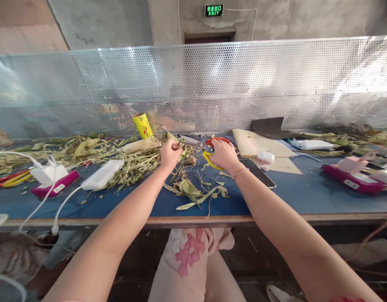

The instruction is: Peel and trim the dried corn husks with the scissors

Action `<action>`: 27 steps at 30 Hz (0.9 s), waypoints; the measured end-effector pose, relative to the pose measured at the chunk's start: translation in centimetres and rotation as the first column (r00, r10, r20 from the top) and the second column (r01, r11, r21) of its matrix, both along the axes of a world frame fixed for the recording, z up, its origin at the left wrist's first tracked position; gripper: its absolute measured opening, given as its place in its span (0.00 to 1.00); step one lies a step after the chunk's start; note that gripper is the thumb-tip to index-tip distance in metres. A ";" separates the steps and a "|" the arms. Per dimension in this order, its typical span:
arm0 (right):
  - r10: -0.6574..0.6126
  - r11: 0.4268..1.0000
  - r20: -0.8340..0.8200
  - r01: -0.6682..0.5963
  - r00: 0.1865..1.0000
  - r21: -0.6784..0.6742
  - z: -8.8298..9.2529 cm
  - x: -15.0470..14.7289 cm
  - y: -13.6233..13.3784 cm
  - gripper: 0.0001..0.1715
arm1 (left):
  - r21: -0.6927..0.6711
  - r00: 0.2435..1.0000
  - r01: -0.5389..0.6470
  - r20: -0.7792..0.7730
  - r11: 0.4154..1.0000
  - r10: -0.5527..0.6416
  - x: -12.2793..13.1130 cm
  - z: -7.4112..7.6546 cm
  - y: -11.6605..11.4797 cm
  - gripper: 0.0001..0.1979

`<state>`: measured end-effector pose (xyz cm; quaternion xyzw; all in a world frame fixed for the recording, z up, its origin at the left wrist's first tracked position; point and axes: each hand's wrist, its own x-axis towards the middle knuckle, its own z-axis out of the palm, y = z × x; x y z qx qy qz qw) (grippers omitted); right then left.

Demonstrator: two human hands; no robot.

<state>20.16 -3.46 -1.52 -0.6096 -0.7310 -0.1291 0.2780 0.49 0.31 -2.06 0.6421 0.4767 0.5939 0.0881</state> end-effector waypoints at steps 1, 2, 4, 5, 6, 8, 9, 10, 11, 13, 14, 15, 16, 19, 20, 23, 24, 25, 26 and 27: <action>-0.002 1.000 -0.001 0.002 1.000 -0.001 0.0 0.0 0.0 0.16 | 0.006 1.000 0.002 -0.006 1.000 -0.002 0.0 0.0 0.0 0.10; -0.004 1.000 -0.002 0.004 1.000 -0.004 0.0 0.0 0.0 0.16 | 0.014 1.000 0.003 -0.014 1.000 -0.003 0.0 0.0 0.0 0.10; -0.004 1.000 -0.005 0.004 1.000 -0.012 0.1 0.0 0.0 0.16 | 0.033 1.000 0.005 -0.030 0.999 -0.004 0.0 -0.1 0.0 0.10; -0.002 1.000 -0.005 0.002 1.000 -0.015 0.1 0.0 -0.1 0.16 | 0.044 0.999 0.005 -0.037 0.999 -0.003 -0.1 -0.1 0.0 0.10; 0.000 1.000 -0.005 0.000 1.000 -0.019 0.2 0.0 -0.1 0.16 | 0.054 0.999 0.005 -0.045 0.999 -0.002 -0.1 -0.2 0.1 0.10; -0.002 1.000 -0.003 0.002 1.000 -0.031 0.3 0.1 -0.1 0.15 | 0.071 0.998 0.002 -0.060 0.997 0.002 -0.1 -0.2 0.1 0.09; -0.003 0.999 -0.002 0.003 1.000 -0.038 0.4 0.1 -0.2 0.14 | 0.078 0.998 0.000 -0.065 0.997 0.005 -0.1 -0.3 0.2 0.09; -0.005 0.999 -0.001 0.005 1.000 -0.043 0.4 0.1 -0.2 0.14 | 0.083 0.998 -0.002 -0.068 0.997 0.008 -0.1 -0.3 0.2 0.09; -0.008 0.999 0.000 0.008 1.000 -0.045 0.5 0.1 -0.3 0.13 | 0.086 0.998 -0.006 -0.068 0.996 0.012 -0.1 -0.2 0.2 0.09; -0.012 0.999 0.007 0.013 1.000 -0.047 0.7 0.1 -0.4 0.13 | 0.086 0.998 -0.010 -0.067 0.996 0.016 0.0 -0.2 0.1 0.09; -0.020 0.999 0.012 0.021 1.000 -0.050 0.8 0.1 -0.5 0.13 | 0.085 0.998 -0.012 -0.066 0.996 0.017 0.0 -0.1 0.0 0.09; -0.034 0.998 0.018 0.035 0.999 -0.057 0.9 0.1 -0.5 0.13 | 0.081 0.998 -0.013 -0.064 0.997 0.019 0.1 0.0 -0.1 0.09; -0.051 0.996 0.023 0.053 0.998 -0.067 1.0 0.1 -0.6 0.12 | 0.076 0.998 -0.013 -0.063 0.997 0.018 0.1 0.0 -0.2 0.09; -0.090 0.991 0.040 0.094 0.995 -0.096 1.2 0.2 -0.8 0.11 | 0.058 0.998 -0.012 -0.055 0.998 0.015 0.2 0.1 -0.4 0.10; -0.096 0.990 0.045 0.100 0.994 -0.100 1.3 0.2 -0.9 0.11 | 0.053 0.999 -0.011 -0.052 0.999 0.013 0.2 0.2 -0.4 0.10; -0.103 0.990 0.048 0.107 0.993 -0.096 1.5 0.2 -0.9 0.11 | 0.051 0.999 -0.006 -0.050 0.999 0.009 0.2 0.1 -0.4 0.10; -0.110 0.989 0.048 0.114 0.993 -0.094 1.5 0.2 -0.9 0.11 | 0.049 0.999 -0.005 -0.050 0.999 0.007 0.2 0.1 -0.4 0.10; -0.116 0.988 0.048 0.120 0.992 -0.095 1.5 0.2 -0.9 0.11 | 0.045 0.999 -0.005 -0.049 0.999 0.007 0.2 0.1 -0.4 0.10; -0.123 0.987 0.049 0.128 0.991 -0.099 1.5 0.3 -0.9 0.11 | 0.042 0.999 -0.006 -0.046 0.999 0.008 0.2 0.1 -0.4 0.10; -0.132 0.985 0.047 0.136 0.990 -0.103 1.5 0.3 -0.9 0.11 | 0.038 0.999 -0.007 -0.042 0.999 0.008 0.2 0.1 -0.4 0.10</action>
